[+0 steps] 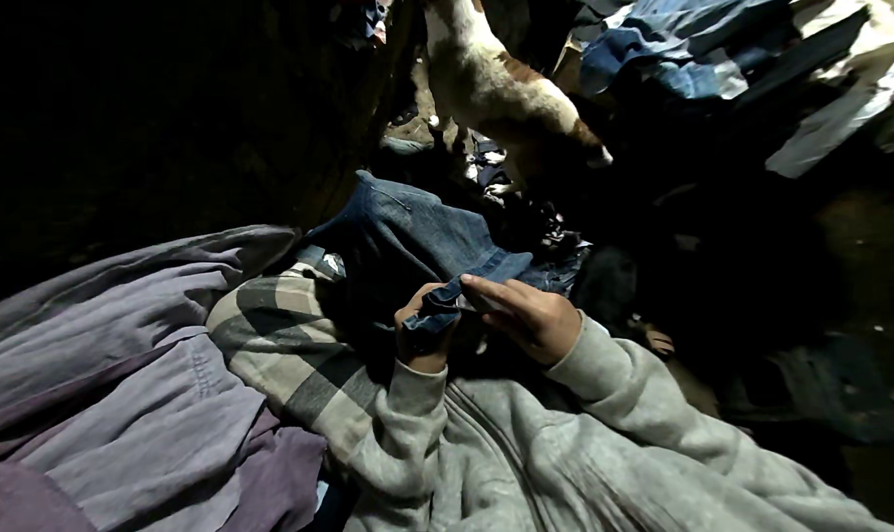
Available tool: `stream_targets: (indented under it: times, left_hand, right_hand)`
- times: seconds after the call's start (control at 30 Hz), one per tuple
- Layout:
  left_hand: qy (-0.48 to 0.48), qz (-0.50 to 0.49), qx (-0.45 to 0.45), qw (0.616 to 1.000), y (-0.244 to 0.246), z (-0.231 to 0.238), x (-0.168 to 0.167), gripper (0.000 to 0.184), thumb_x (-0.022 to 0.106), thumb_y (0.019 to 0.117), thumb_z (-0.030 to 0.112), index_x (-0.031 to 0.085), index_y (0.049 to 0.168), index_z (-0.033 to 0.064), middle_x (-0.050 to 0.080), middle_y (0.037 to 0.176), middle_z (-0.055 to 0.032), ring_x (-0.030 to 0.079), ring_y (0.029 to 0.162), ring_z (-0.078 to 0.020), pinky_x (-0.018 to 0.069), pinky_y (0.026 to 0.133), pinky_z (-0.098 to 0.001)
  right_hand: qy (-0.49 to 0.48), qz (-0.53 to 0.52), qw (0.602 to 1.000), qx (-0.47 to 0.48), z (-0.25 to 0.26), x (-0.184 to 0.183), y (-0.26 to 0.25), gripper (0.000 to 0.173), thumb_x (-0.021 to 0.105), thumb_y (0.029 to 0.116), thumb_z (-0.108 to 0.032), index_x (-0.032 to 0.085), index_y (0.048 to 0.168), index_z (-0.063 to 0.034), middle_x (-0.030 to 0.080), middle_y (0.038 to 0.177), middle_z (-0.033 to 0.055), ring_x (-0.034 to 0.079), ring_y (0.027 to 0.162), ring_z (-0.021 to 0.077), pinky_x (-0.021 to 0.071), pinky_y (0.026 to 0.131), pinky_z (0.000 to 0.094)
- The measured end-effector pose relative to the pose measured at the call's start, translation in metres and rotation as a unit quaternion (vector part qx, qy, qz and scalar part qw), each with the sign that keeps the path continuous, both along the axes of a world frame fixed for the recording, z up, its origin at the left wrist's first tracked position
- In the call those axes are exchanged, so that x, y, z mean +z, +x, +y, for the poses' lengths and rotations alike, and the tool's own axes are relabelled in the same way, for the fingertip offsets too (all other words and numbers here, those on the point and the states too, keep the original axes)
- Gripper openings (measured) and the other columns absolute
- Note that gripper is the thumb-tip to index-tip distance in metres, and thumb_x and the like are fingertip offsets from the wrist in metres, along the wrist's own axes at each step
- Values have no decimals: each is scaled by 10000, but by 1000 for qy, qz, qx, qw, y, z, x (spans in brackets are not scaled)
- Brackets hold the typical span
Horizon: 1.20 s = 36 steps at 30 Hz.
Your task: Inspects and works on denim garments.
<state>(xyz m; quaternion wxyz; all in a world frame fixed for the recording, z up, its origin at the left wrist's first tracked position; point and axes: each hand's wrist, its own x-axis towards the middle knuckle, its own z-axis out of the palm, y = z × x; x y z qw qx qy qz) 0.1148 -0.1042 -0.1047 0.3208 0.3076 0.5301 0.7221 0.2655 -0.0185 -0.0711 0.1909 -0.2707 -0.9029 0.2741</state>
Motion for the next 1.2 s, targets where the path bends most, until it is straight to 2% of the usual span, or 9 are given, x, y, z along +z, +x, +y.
stream_targets:
  times: [0.17,0.27,0.37,0.47,0.67,0.83,0.93,1.1,1.2]
  left_hand:
    - [-47,78,49,995,10,2,4,171,717,751,-71,687,893,-161,744,867,-99,686,860,3,553,836,-154]
    - [-40,155,82,984,13,5,-6,222,727,752,3,691,877,-177,735,848,-174,694,831,-35,542,824,-157]
    - [-31,115,96,988,14,5,-6,198,722,740,-39,682,873,-180,736,852,-139,679,849,5,538,830,-141]
    - [-31,69,101,992,16,4,0,189,701,739,-72,664,886,-185,738,862,-91,667,869,45,535,841,-126]
    - [-25,71,100,992,16,4,-4,151,683,752,-66,675,861,-170,730,832,-83,662,824,45,540,799,-125]
    - [-19,76,99,992,17,6,-8,152,698,759,-47,681,865,-155,728,835,-79,669,810,31,556,779,-140]
    - [-32,63,100,992,17,6,-3,154,701,757,-55,671,870,-156,722,829,-58,657,808,47,547,778,-128]
    - [-46,55,59,996,10,4,6,165,703,764,-87,665,892,-184,733,846,-83,657,843,51,525,841,-120]
    - [-40,2,56,998,8,5,5,107,684,765,-118,669,869,-139,734,814,-13,667,816,56,549,802,-131]
  right_hand:
    - [-21,10,999,-29,-4,-7,-7,381,525,1040,-309,686,1343,-143,708,887,149,676,679,278,563,583,438]
    - [-64,35,997,-38,-3,-14,-15,374,518,1047,-292,699,1295,-80,739,962,148,714,783,264,589,695,431]
    - [-81,53,995,-14,0,-16,-15,377,516,1049,-288,687,1308,-72,732,969,146,693,768,244,580,693,413]
    - [-71,41,997,-3,2,-16,-8,407,509,1054,-324,660,1357,-98,734,1001,166,711,783,279,589,683,456]
    - [-33,10,999,-34,-4,-17,-4,419,494,1052,-330,651,1390,-138,705,899,165,665,668,281,560,589,452]
    - [-77,57,995,-42,-4,-21,-16,377,505,1058,-287,686,1317,-82,738,973,145,713,806,241,589,731,408]
    - [-92,74,993,-24,0,-19,-17,380,498,1062,-281,680,1326,-76,738,992,142,708,830,222,584,762,384]
    - [-69,59,996,-4,1,-10,-13,378,510,1054,-286,677,1340,-104,719,941,146,679,737,234,571,667,403]
    - [-41,27,999,-10,0,-9,-10,386,536,1037,-304,671,1355,-132,712,917,165,683,694,283,567,601,459]
